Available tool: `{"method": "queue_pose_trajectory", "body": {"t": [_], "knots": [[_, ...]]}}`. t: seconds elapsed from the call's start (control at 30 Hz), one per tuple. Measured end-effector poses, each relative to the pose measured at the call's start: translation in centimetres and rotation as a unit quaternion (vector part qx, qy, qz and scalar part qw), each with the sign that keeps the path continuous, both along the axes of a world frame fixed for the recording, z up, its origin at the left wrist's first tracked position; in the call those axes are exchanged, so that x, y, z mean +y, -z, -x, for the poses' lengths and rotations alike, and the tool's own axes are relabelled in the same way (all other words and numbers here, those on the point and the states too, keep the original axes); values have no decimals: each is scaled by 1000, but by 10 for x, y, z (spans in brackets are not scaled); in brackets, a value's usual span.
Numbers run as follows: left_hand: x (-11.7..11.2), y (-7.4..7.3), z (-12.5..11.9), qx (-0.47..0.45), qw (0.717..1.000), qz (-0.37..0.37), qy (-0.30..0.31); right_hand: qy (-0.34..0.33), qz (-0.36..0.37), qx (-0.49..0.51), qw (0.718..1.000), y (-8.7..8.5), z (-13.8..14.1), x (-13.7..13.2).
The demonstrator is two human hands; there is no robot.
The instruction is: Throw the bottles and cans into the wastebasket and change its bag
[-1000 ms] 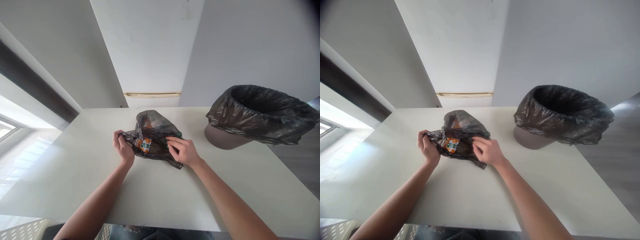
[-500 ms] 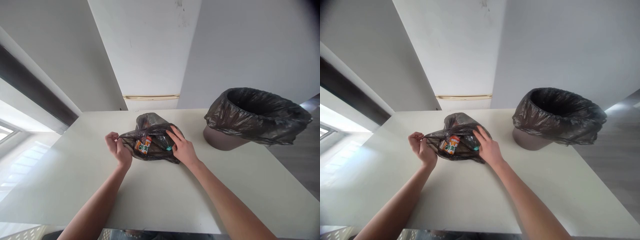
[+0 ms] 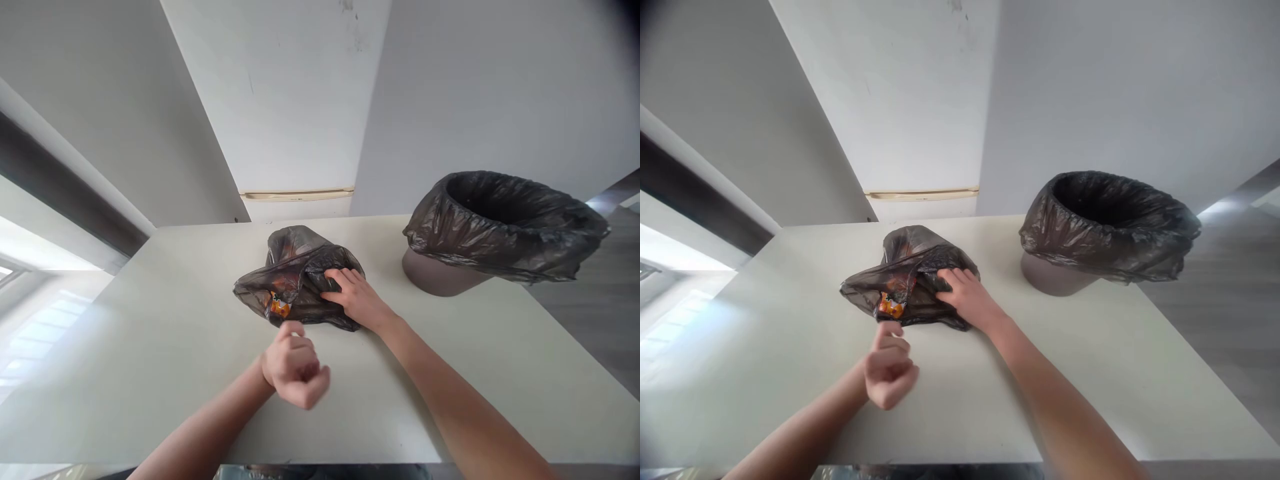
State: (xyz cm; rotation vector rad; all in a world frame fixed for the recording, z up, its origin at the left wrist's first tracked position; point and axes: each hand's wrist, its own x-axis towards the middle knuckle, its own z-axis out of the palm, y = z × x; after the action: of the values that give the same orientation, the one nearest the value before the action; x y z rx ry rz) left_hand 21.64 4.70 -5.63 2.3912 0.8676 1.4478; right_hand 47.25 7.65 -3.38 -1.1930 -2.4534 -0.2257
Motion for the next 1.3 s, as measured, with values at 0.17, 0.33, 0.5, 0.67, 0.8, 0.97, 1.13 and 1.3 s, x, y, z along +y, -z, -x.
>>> {"method": "queue_pose_trajectory", "body": {"t": [0.17,0.33,0.5,0.67,0.8,0.97,1.13,1.3], "knots": [[-6,-16,-27,184,925,-121,310,-3,-13,-13,1000,-4,1,0],[4,-15,-32,161,935,-127,289,-40,-48,58,996,-7,1,-6],[4,-11,-36,140,945,-120,271,-54,-66,124,989,-9,2,-12],[9,-9,-38,93,953,-113,266,-71,-94,151,981,-8,3,-12],[10,-10,-38,105,953,-107,263,-85,-108,172,975,-9,3,-13],[10,-12,-38,94,954,-96,268,-89,-112,196,970,-12,2,-15],[11,-11,-38,103,957,-87,258,-100,-123,244,957,-19,3,-20],[9,-10,-40,116,953,-68,272,-26,-213,324,921,-39,3,-34]]}}
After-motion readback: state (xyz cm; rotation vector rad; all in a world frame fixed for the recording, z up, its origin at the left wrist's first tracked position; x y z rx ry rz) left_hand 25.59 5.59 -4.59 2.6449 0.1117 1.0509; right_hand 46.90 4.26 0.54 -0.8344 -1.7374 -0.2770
